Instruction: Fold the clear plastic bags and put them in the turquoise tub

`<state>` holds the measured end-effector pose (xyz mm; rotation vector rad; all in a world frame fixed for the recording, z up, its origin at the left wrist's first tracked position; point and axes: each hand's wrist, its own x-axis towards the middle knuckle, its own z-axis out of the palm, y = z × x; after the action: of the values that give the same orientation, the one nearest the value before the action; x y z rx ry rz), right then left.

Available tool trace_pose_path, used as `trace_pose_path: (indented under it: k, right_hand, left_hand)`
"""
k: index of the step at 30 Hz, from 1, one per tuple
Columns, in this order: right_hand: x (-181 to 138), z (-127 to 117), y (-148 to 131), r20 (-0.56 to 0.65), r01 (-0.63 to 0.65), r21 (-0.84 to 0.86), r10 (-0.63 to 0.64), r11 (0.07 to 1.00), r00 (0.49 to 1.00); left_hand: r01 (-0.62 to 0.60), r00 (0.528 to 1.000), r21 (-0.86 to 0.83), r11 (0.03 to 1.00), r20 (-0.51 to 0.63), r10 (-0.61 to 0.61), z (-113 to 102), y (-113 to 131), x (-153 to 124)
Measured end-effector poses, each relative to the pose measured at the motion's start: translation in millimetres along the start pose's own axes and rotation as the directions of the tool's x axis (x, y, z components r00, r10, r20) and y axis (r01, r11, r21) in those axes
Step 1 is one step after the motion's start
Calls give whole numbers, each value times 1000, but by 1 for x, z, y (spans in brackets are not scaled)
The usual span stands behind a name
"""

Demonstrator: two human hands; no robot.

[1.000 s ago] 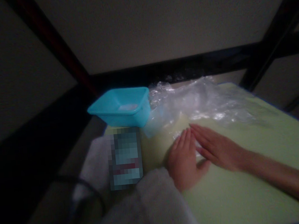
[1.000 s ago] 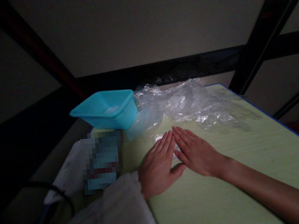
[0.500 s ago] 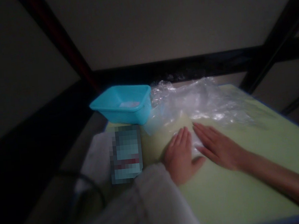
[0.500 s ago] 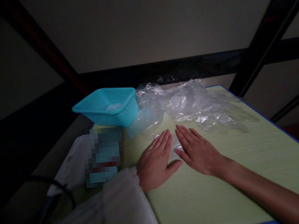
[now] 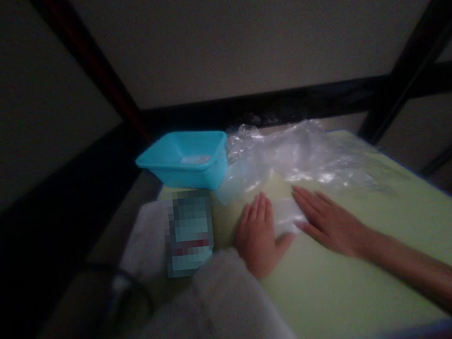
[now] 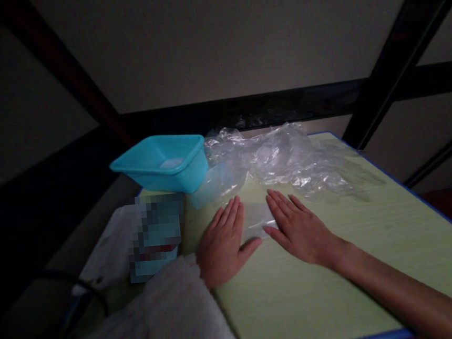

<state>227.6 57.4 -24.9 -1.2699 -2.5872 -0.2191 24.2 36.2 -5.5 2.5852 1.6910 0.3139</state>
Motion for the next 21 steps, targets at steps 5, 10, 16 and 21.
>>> trace_pose_path:
  k: [5, 10, 16, 21]
  right_hand:
    - [1, -5, 1, 15, -1, 15, 1, 1000, 1000]
    - [7, -12, -4, -39, -1, 70, 4, 998, 999]
    - [13, -7, -11, 13, 41, 140, -43, 989, 999]
    - [13, -1, -11, 8, 60, 128, -62, 990, 998]
  left_hand:
    - [17, 999, -4, 1000, -36, -17, -1, 0, 0]
    - [-63, 995, -50, 997, -75, 59, -10, 11, 2]
    - [-147, 989, -113, 983, -30, 145, -7, 23, 3]
    - [-142, 990, -107, 984, 9, 143, 0, 21, 4]
